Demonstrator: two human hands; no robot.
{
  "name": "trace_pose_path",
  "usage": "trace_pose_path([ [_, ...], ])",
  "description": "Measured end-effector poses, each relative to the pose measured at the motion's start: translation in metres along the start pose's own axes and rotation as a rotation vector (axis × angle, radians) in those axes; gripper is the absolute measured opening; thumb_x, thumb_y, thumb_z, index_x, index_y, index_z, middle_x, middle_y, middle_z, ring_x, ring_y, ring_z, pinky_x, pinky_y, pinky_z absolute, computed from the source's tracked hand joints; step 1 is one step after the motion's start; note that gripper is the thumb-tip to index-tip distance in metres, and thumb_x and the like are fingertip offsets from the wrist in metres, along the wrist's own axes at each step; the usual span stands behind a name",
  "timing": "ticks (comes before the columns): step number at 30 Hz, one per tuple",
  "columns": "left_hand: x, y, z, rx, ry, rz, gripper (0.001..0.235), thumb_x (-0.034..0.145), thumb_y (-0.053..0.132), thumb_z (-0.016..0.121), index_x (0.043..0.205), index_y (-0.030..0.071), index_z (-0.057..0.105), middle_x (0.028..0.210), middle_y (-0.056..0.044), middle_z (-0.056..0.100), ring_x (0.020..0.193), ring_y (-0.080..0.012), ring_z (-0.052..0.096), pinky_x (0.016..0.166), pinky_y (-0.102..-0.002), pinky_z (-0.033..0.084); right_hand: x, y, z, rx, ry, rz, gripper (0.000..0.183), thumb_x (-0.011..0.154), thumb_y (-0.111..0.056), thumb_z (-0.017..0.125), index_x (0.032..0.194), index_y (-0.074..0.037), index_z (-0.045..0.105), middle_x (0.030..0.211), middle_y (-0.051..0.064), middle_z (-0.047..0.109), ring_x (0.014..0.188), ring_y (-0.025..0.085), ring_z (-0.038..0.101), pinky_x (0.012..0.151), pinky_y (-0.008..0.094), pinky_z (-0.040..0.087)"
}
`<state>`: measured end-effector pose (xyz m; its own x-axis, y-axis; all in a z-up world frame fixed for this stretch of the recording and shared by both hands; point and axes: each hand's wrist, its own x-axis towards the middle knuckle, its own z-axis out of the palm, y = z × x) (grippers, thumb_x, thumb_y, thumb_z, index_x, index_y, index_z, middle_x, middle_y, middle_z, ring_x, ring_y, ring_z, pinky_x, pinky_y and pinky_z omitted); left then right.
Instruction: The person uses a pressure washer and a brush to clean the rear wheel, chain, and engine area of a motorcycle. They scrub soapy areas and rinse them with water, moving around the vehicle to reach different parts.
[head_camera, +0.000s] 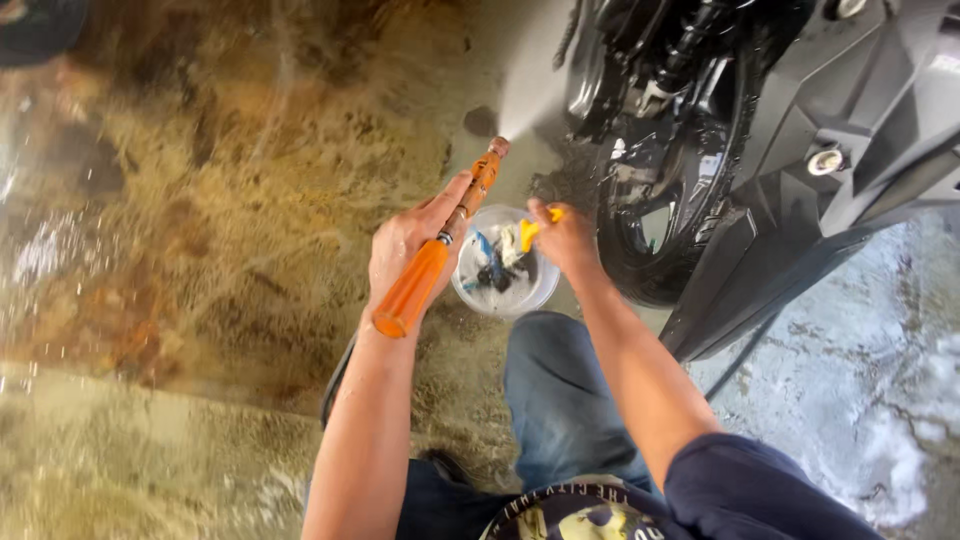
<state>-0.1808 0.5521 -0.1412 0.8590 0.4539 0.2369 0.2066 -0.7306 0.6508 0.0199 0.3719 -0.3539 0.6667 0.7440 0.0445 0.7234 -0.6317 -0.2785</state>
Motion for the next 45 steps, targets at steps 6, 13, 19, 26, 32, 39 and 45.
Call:
trace_pose_path([
  [6,0.027,-0.020,0.027,-0.140,0.002,0.011,0.051,0.097,0.021,0.069,0.146,0.029,0.058,0.118,-0.012,0.075,0.092,-0.0312,0.077,0.076,-0.041,0.060,-0.020,-0.014,-0.125,1.250,0.700,0.497,0.019,0.100,-0.022,0.069,0.106,-0.005,0.071,0.109,0.006,0.075,0.085,0.016,0.077,0.071,0.032,0.066],
  [13,0.046,-0.018,0.032,-0.150,-0.009,0.046,0.052,0.093,0.021,0.072,0.143,0.024,0.060,0.101,-0.014,0.077,0.078,-0.0327,0.074,0.067,-0.044,0.057,0.093,-0.010,-0.149,-0.219,0.290,0.199,0.012,0.094,-0.015,0.065,0.104,-0.011,0.071,0.105,0.017,0.072,0.094,0.036,0.072,0.079,0.043,0.058],
  [19,0.043,-0.030,0.031,-0.224,0.002,0.101,0.052,0.092,0.021,0.074,0.142,0.024,0.061,0.099,-0.016,0.076,0.078,-0.0335,0.074,0.066,-0.044,0.057,0.113,-0.012,-0.152,-0.373,0.176,0.185,0.021,0.085,-0.009,0.063,0.105,-0.007,0.070,0.103,0.016,0.072,0.088,0.035,0.073,0.075,0.045,0.058],
  [26,0.037,-0.052,0.040,-0.216,-0.051,0.018,0.054,0.092,0.020,0.073,0.144,0.026,0.061,0.108,-0.015,0.077,0.084,-0.0340,0.075,0.070,-0.044,0.058,0.097,-0.033,-0.156,-0.366,0.155,0.199,0.012,0.090,-0.010,0.061,0.097,-0.006,0.071,0.096,0.021,0.072,0.091,0.037,0.073,0.078,0.048,0.059],
  [32,0.045,-0.073,0.037,-0.126,-0.135,0.013,0.054,0.089,0.022,0.076,0.141,0.025,0.062,0.109,-0.015,0.077,0.090,-0.0357,0.074,0.074,-0.044,0.057,0.056,-0.040,-0.164,-0.272,0.203,0.291,0.012,0.090,-0.009,0.059,0.099,-0.006,0.066,0.102,0.024,0.070,0.082,0.040,0.072,0.068,0.051,0.058],
  [39,0.056,-0.072,0.057,-0.186,-0.008,0.124,0.051,0.090,0.022,0.076,0.140,0.022,0.064,0.118,-0.015,0.075,0.097,-0.0317,0.076,0.077,-0.040,0.060,0.015,-0.027,-0.152,-0.031,0.692,0.376,0.006,0.097,-0.017,0.070,0.098,-0.011,0.069,0.102,0.019,0.073,0.090,0.042,0.070,0.074,0.048,0.057],
  [45,0.064,-0.057,0.066,-0.167,-0.015,0.167,0.049,0.092,0.018,0.076,0.140,0.018,0.065,0.115,-0.015,0.076,0.093,-0.0320,0.076,0.074,-0.041,0.060,-0.007,-0.001,-0.149,0.193,0.918,0.577,0.011,0.096,-0.016,0.074,0.105,-0.010,0.074,0.096,0.018,0.075,0.089,0.034,0.075,0.079,0.039,0.059],
])
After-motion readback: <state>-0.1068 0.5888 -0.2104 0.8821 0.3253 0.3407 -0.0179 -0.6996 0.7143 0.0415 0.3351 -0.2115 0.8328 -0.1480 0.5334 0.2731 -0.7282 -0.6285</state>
